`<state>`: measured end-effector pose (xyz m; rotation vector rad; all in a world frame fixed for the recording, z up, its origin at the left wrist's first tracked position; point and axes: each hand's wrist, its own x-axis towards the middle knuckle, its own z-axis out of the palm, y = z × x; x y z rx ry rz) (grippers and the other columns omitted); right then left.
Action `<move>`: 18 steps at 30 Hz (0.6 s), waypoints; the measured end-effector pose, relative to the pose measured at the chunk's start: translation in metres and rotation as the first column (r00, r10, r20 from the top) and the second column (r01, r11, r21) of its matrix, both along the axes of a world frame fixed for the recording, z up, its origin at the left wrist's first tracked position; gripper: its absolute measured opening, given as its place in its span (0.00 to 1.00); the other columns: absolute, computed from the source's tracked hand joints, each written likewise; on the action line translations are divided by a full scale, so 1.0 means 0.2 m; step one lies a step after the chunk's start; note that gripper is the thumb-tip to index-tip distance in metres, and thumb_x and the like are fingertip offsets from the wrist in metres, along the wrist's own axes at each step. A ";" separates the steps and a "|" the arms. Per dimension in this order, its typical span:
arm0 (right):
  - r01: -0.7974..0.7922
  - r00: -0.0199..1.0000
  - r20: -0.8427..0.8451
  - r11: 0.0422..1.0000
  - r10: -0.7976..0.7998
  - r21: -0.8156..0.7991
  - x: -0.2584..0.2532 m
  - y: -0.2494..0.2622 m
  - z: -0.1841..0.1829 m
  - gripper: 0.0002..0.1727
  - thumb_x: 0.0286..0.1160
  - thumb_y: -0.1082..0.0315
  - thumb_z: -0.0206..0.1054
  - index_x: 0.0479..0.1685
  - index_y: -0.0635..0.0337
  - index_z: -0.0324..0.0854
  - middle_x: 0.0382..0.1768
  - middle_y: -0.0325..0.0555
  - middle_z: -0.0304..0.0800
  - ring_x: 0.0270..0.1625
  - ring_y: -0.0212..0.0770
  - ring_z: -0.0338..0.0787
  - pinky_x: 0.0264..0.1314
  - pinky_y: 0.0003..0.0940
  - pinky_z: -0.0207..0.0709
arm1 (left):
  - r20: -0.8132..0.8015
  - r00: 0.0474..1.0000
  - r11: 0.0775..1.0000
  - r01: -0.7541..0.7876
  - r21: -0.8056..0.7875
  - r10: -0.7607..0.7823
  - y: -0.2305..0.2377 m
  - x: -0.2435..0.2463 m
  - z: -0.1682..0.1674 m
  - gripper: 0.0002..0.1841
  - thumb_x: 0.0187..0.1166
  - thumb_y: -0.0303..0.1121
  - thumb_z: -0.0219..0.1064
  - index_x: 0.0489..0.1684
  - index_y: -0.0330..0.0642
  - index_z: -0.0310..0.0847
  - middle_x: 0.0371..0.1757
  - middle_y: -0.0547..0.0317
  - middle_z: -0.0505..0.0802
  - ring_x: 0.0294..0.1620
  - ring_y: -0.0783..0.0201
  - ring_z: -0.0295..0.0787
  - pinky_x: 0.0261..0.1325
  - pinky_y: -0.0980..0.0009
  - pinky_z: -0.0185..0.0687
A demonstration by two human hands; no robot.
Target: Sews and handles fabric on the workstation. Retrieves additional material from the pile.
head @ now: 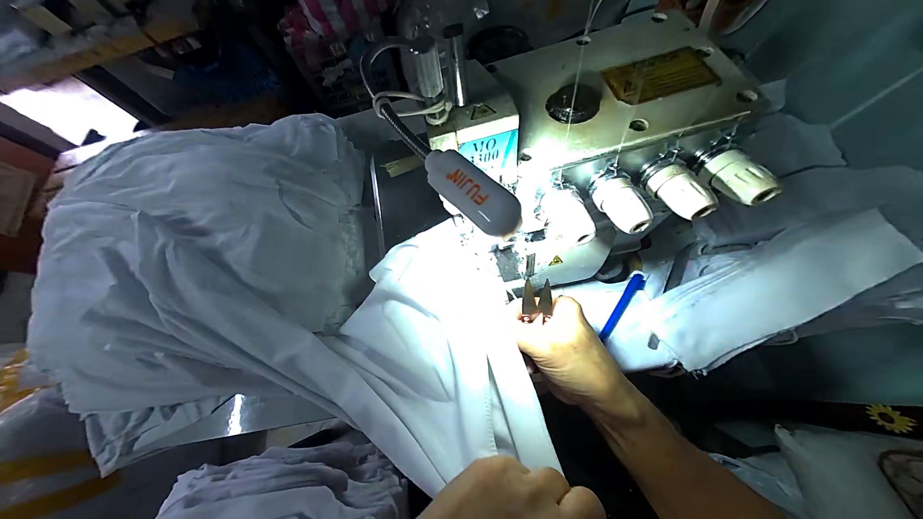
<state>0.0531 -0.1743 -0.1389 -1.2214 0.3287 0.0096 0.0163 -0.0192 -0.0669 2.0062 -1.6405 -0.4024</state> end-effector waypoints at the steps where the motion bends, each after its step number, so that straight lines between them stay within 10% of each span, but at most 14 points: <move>1: 0.003 1.000 -0.008 1.000 -0.003 0.011 0.00 0.00 0.00 0.11 0.61 0.81 0.68 0.20 0.54 0.79 0.12 0.32 0.79 0.10 0.23 0.74 0.12 0.17 0.70 | 0.005 1.000 1.000 -0.008 -0.001 0.008 0.00 0.01 0.00 0.13 0.79 0.31 0.57 0.22 0.40 0.79 0.22 0.53 0.82 0.18 0.57 0.78 0.18 0.65 0.66; 18: 0.078 0.997 -0.009 0.993 -0.077 0.092 -0.01 0.01 0.01 0.12 0.64 0.83 0.67 0.19 0.56 0.81 0.12 0.34 0.80 0.12 0.23 0.75 0.15 0.17 0.71 | 0.277 0.956 0.993 -0.069 -0.093 0.092 -0.03 0.27 -0.08 0.13 0.75 0.30 0.57 0.16 0.45 0.75 0.20 0.60 0.77 0.18 0.62 0.72 0.16 0.68 0.59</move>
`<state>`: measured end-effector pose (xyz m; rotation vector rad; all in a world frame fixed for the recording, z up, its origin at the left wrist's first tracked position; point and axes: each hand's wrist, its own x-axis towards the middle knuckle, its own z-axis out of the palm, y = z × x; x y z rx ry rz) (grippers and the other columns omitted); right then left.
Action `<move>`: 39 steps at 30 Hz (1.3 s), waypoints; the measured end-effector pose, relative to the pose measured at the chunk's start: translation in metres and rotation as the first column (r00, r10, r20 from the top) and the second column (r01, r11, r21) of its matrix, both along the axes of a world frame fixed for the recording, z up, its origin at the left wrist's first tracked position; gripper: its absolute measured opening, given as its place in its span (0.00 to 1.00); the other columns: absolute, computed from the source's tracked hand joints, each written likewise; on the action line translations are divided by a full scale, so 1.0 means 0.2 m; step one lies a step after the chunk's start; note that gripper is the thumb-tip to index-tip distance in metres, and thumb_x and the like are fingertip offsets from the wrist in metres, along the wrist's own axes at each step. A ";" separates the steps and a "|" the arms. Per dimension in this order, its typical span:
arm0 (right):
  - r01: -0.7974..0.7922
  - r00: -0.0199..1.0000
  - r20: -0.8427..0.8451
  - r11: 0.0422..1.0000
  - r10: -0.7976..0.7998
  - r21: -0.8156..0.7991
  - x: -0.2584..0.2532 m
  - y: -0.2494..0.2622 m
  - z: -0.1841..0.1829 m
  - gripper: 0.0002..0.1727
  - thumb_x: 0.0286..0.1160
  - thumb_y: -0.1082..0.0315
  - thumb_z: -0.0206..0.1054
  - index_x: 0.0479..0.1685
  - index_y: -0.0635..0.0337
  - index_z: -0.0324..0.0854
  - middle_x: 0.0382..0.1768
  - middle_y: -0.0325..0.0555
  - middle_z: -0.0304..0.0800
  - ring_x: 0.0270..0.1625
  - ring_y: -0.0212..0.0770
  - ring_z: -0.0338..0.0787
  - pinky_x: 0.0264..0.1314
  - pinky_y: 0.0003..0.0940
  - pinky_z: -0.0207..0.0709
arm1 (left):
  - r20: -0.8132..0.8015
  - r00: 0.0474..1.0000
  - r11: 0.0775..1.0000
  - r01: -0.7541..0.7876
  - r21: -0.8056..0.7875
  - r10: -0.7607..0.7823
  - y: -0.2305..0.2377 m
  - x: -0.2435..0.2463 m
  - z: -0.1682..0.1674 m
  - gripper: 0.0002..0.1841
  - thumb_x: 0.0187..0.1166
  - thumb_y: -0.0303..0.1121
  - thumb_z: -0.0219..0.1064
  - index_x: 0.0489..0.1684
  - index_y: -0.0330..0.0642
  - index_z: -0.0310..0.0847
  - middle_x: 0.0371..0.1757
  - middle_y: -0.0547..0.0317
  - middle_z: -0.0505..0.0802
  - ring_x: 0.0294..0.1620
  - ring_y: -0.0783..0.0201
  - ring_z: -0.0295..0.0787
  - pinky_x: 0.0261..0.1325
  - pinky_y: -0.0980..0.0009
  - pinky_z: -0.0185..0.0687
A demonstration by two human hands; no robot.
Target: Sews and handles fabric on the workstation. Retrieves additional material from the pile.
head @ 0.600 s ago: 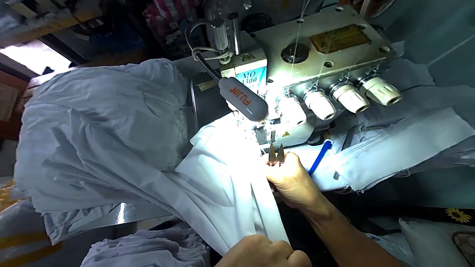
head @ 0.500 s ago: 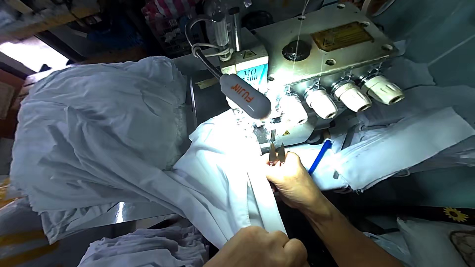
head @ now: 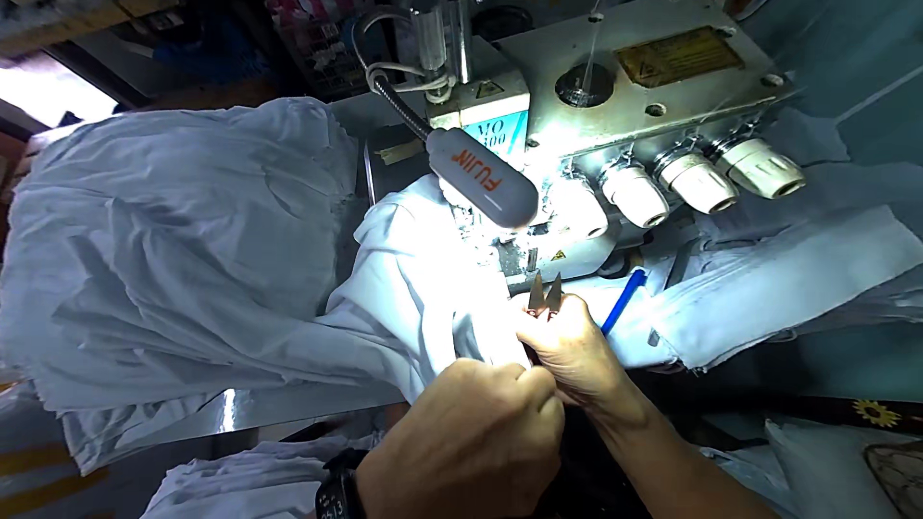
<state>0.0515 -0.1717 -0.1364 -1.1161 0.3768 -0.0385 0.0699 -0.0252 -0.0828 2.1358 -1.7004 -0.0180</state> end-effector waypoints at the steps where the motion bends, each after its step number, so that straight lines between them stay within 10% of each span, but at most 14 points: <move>1: 0.032 0.999 0.011 0.999 -0.032 0.014 0.00 0.00 0.00 0.13 0.66 0.83 0.66 0.20 0.56 0.81 0.13 0.34 0.81 0.12 0.23 0.76 0.16 0.16 0.72 | 0.030 0.999 1.000 -0.029 0.005 0.029 -0.01 0.01 0.00 0.13 0.75 0.29 0.57 0.16 0.44 0.75 0.20 0.59 0.77 0.17 0.62 0.72 0.16 0.67 0.58; 8: 0.051 0.998 -0.024 0.998 -0.052 -0.040 -0.08 0.06 -0.12 0.15 0.80 0.75 0.59 0.23 0.53 0.81 0.15 0.27 0.83 0.15 0.19 0.77 0.18 0.14 0.72 | 0.375 0.800 0.860 -0.510 0.014 0.468 -0.08 -0.27 0.12 0.13 0.79 0.24 0.59 0.28 0.37 0.90 0.18 0.59 0.79 0.18 0.61 0.71 0.22 0.68 0.59; 15: -0.314 0.939 -0.009 0.866 0.345 0.390 -0.12 0.10 -0.07 0.12 0.81 0.83 0.50 0.43 0.59 0.77 0.31 0.28 0.91 0.38 0.18 0.90 0.47 0.18 0.84 | 0.347 0.764 0.828 -0.556 -0.074 0.544 -0.07 -0.29 0.04 0.13 0.80 0.27 0.61 0.28 0.38 0.92 0.17 0.60 0.81 0.18 0.63 0.72 0.23 0.69 0.60; 20: -0.398 0.875 -0.205 0.892 0.439 0.213 -0.12 0.11 0.01 0.20 0.79 0.82 0.56 0.69 0.75 0.68 0.50 0.43 0.85 0.50 0.16 0.83 0.58 0.12 0.76 | 0.367 0.767 0.845 -0.520 -0.122 0.525 -0.07 -0.18 0.00 0.16 0.80 0.26 0.59 0.18 0.39 0.86 0.13 0.60 0.76 0.15 0.62 0.69 0.21 0.68 0.57; 27: -0.453 0.870 -0.071 0.848 0.488 0.275 -0.10 0.15 -0.04 0.07 0.81 0.78 0.57 0.52 0.61 0.74 0.34 0.30 0.84 0.34 0.15 0.83 0.41 0.13 0.78 | 0.422 0.741 0.842 -0.527 -0.116 0.522 -0.08 -0.05 -0.02 0.15 0.79 0.25 0.60 0.19 0.38 0.87 0.13 0.58 0.78 0.14 0.60 0.72 0.18 0.66 0.56; 32: -0.491 0.858 0.334 0.815 0.391 0.309 -0.13 0.22 -0.21 0.10 0.78 0.71 0.63 0.48 0.44 0.71 0.26 0.16 0.82 0.24 0.12 0.77 0.29 0.12 0.74 | 0.430 0.745 0.846 -0.525 -0.094 0.510 -0.09 0.06 0.00 0.15 0.78 0.24 0.59 0.18 0.36 0.84 0.12 0.57 0.75 0.13 0.58 0.71 0.17 0.65 0.54; 35: -0.405 0.913 0.209 0.846 0.352 0.347 -0.12 0.24 -0.19 0.13 0.75 0.73 0.62 0.29 0.41 0.79 0.20 0.18 0.83 0.18 0.14 0.76 0.22 0.12 0.71 | 0.439 0.749 0.853 -0.514 -0.090 0.497 -0.09 0.12 0.01 0.15 0.78 0.27 0.61 0.17 0.37 0.83 0.11 0.57 0.74 0.12 0.58 0.70 0.17 0.65 0.52; 39: -0.246 0.954 0.215 0.957 0.210 0.155 -0.12 0.21 -0.23 0.11 0.75 0.72 0.67 0.27 0.45 0.84 0.23 0.21 0.89 0.24 0.15 0.83 0.27 0.14 0.77 | 0.400 0.795 0.879 -0.472 -0.062 0.456 -0.06 0.16 0.02 0.15 0.78 0.29 0.63 0.16 0.38 0.80 0.11 0.59 0.71 0.12 0.60 0.68 0.18 0.65 0.52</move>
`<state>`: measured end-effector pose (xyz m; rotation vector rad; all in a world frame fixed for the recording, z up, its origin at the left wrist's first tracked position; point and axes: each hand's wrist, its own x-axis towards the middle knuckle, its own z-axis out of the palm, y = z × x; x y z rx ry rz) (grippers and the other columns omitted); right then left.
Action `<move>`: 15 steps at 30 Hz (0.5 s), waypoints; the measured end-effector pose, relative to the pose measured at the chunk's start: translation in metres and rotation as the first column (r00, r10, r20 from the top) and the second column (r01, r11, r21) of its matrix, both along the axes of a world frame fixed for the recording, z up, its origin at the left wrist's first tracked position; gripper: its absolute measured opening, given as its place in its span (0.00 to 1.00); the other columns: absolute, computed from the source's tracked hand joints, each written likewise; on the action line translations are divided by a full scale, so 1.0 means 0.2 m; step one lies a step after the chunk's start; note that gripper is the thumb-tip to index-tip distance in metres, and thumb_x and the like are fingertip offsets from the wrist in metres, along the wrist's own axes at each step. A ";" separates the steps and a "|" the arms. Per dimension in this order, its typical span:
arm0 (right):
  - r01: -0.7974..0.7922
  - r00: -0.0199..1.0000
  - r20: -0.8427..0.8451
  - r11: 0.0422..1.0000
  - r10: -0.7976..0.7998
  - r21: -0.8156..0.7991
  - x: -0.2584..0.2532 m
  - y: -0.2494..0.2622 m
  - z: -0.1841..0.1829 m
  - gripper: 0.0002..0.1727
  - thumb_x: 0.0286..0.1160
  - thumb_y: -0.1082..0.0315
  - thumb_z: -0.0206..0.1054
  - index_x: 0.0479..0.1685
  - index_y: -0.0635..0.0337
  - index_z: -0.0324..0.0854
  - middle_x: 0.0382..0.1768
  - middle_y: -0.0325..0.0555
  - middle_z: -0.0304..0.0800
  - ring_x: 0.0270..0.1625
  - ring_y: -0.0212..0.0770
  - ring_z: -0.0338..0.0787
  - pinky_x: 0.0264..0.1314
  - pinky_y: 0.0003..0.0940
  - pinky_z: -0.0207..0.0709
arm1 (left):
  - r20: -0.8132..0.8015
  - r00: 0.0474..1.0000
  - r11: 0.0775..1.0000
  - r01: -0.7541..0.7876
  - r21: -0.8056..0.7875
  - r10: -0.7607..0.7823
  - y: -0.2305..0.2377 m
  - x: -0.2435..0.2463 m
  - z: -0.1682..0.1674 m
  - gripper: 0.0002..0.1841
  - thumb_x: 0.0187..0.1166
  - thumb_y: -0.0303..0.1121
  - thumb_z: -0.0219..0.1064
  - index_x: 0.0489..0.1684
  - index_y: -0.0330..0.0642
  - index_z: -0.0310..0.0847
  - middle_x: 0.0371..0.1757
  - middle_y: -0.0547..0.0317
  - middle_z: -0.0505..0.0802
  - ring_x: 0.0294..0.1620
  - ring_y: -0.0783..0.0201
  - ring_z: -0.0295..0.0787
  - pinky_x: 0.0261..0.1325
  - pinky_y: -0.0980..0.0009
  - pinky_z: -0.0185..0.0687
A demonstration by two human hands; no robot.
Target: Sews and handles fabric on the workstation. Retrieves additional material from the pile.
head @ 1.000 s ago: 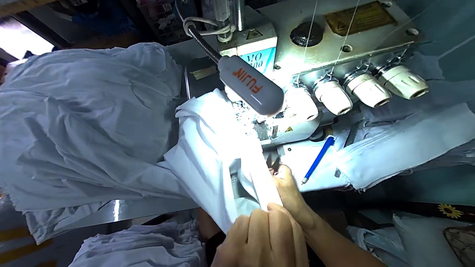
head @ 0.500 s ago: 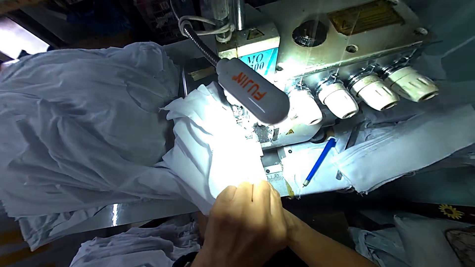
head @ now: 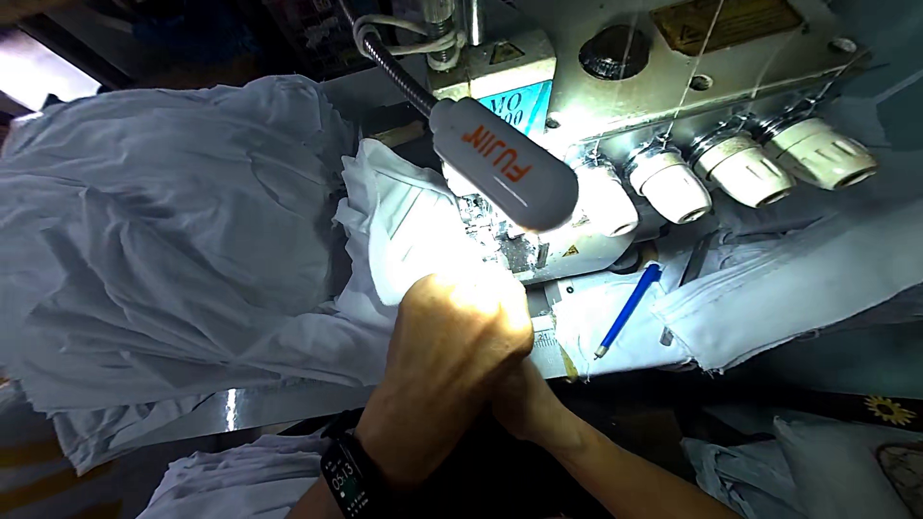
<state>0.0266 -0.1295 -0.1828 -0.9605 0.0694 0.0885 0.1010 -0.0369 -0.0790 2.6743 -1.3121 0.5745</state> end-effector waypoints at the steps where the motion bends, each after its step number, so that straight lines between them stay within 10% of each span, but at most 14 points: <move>1: 0.084 0.994 0.083 0.992 -0.076 -0.091 0.00 -0.03 -0.01 0.09 0.75 0.73 0.68 0.28 0.48 0.84 0.24 0.22 0.90 0.26 0.15 0.85 0.29 0.14 0.79 | -0.019 1.000 1.000 0.005 -0.008 -0.005 0.02 -0.01 0.00 0.16 0.78 0.30 0.63 0.15 0.40 0.79 0.10 0.60 0.70 0.11 0.61 0.67 0.17 0.66 0.52; 5: 0.327 0.855 0.509 0.861 -0.095 -0.390 0.05 -0.20 -0.03 0.07 0.77 0.74 0.66 0.45 0.68 0.87 0.28 0.32 0.87 0.33 0.12 0.80 0.40 0.09 0.76 | -0.090 0.995 0.997 0.038 -0.061 -0.044 0.09 -0.09 0.02 0.14 0.78 0.31 0.63 0.18 0.42 0.85 0.13 0.61 0.77 0.15 0.61 0.72 0.20 0.65 0.57; 9: 0.482 0.845 0.528 0.557 -0.091 -0.676 0.11 -0.34 0.06 0.35 0.67 0.74 0.71 0.79 0.74 0.71 0.18 0.31 0.79 0.21 0.15 0.71 0.27 0.09 0.67 | -0.110 0.988 0.991 0.102 -0.089 -0.111 0.11 -0.13 0.00 0.12 0.80 0.30 0.63 0.26 0.42 0.89 0.17 0.59 0.82 0.20 0.61 0.76 0.30 0.64 0.63; 15: 0.643 0.635 0.744 0.393 0.206 -0.657 0.14 -0.36 0.06 0.10 0.79 0.70 0.65 0.44 0.58 0.94 0.30 0.45 0.91 0.33 0.33 0.88 0.37 0.25 0.79 | -0.111 0.988 0.983 0.090 -0.162 -0.109 0.14 -0.08 -0.08 0.10 0.78 0.37 0.68 0.27 0.45 0.90 0.21 0.61 0.87 0.25 0.62 0.82 0.44 0.61 0.68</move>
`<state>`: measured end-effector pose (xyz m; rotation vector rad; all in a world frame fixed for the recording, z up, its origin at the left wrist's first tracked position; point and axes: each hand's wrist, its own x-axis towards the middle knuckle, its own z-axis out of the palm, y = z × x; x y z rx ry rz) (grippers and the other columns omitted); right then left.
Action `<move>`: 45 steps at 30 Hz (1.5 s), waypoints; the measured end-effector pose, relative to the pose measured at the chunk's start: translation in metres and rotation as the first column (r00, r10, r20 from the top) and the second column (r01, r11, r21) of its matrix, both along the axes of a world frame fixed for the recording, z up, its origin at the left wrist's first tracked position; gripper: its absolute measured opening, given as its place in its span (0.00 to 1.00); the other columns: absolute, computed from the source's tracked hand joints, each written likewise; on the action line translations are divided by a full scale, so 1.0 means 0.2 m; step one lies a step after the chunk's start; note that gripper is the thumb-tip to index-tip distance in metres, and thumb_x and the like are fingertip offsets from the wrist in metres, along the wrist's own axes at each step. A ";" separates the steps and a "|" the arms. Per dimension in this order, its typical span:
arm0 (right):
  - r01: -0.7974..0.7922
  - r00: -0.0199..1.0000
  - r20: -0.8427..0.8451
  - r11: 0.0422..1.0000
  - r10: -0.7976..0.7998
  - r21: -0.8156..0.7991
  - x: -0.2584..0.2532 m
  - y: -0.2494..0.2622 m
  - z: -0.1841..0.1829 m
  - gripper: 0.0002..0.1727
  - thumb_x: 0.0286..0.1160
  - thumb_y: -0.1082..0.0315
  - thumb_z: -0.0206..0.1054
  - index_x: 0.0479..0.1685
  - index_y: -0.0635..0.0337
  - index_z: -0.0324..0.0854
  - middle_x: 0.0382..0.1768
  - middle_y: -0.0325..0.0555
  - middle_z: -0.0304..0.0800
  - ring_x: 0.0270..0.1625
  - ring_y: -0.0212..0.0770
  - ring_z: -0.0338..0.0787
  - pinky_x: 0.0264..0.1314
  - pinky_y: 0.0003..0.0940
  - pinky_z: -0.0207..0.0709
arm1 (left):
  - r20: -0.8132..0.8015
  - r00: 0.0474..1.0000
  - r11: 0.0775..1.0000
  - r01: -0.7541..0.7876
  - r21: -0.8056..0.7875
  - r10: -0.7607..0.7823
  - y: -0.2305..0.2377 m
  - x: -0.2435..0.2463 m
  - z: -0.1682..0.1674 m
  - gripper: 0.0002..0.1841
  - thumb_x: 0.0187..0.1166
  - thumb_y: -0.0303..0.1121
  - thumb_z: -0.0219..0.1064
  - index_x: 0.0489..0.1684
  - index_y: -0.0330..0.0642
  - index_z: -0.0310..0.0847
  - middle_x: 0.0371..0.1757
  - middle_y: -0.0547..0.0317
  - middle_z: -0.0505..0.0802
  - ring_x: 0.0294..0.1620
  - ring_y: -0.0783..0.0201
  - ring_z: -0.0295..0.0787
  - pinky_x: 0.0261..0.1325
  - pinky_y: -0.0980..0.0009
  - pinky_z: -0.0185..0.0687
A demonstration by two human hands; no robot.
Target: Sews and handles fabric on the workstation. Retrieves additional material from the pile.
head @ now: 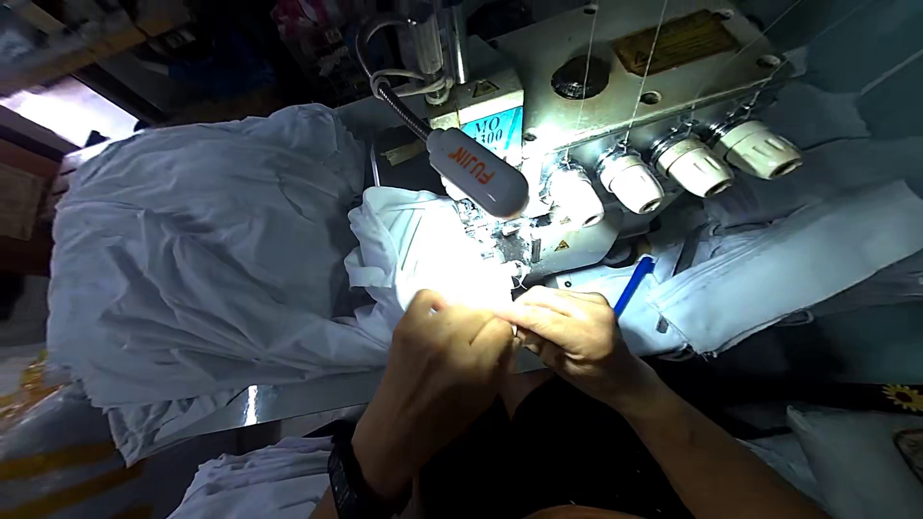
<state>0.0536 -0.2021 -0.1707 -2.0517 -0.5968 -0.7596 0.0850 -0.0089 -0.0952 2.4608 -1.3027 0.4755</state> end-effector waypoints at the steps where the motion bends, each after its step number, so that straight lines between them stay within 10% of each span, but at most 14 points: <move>1: 0.006 1.000 0.009 1.000 -0.006 -0.001 0.00 0.01 0.00 0.10 0.80 0.70 0.65 0.42 0.58 0.94 0.31 0.45 0.90 0.34 0.34 0.87 0.36 0.25 0.78 | 0.041 0.998 0.999 -0.044 0.023 0.043 0.02 0.02 -0.02 0.10 0.73 0.41 0.71 0.29 0.46 0.89 0.27 0.59 0.90 0.32 0.59 0.85 0.50 0.57 0.69; 6: 0.092 0.995 -0.030 0.995 -0.093 -0.032 -0.01 0.02 -0.01 0.11 0.81 0.65 0.66 0.40 0.55 0.95 0.31 0.47 0.85 0.32 0.36 0.84 0.31 0.27 0.75 | -0.016 0.995 0.993 -0.102 -0.051 0.101 0.10 0.08 -0.11 0.07 0.67 0.26 0.68 0.39 0.38 0.90 0.60 0.48 0.94 0.71 0.51 0.88 0.79 0.43 0.71; 19: 0.209 0.978 -0.032 0.977 -0.208 0.035 0.10 0.08 0.02 0.11 0.73 0.64 0.72 0.27 0.60 0.91 0.34 0.48 0.82 0.31 0.34 0.81 0.28 0.25 0.72 | -0.143 0.989 0.982 -0.005 -0.189 -0.022 0.09 0.29 -0.10 0.11 0.67 0.22 0.67 0.41 0.35 0.94 0.54 0.49 0.97 0.64 0.52 0.93 0.79 0.39 0.71; 31: 0.256 0.966 -0.050 0.966 -0.254 0.029 0.11 0.08 0.02 0.09 0.74 0.61 0.72 0.37 0.55 0.96 0.35 0.45 0.84 0.31 0.34 0.81 0.28 0.27 0.72 | -0.171 0.985 0.968 -0.005 -0.249 -0.039 0.07 0.38 -0.10 0.08 0.65 0.24 0.71 0.38 0.35 0.94 0.54 0.50 0.97 0.65 0.56 0.92 0.79 0.48 0.75; 38: 0.110 0.984 -0.153 0.984 -0.089 0.137 -0.09 0.23 -0.35 0.12 0.80 0.64 0.66 0.34 0.61 0.91 0.30 0.46 0.88 0.33 0.33 0.87 0.37 0.22 0.80 | -0.195 0.968 0.944 -0.208 -0.255 0.160 -0.05 0.54 0.00 0.10 0.66 0.21 0.71 0.43 0.28 0.91 0.51 0.36 0.95 0.59 0.43 0.93 0.71 0.45 0.76; 45: 0.087 0.954 -0.297 0.979 -0.029 0.184 -0.05 0.10 -0.14 0.33 0.83 0.37 0.57 0.33 0.61 0.86 0.19 0.38 0.81 0.23 0.25 0.77 0.26 0.23 0.71 | -0.287 0.900 0.848 -0.414 -0.331 0.328 0.01 0.40 -0.09 0.11 0.77 0.24 0.69 0.53 0.32 0.89 0.61 0.40 0.93 0.69 0.44 0.88 0.75 0.46 0.78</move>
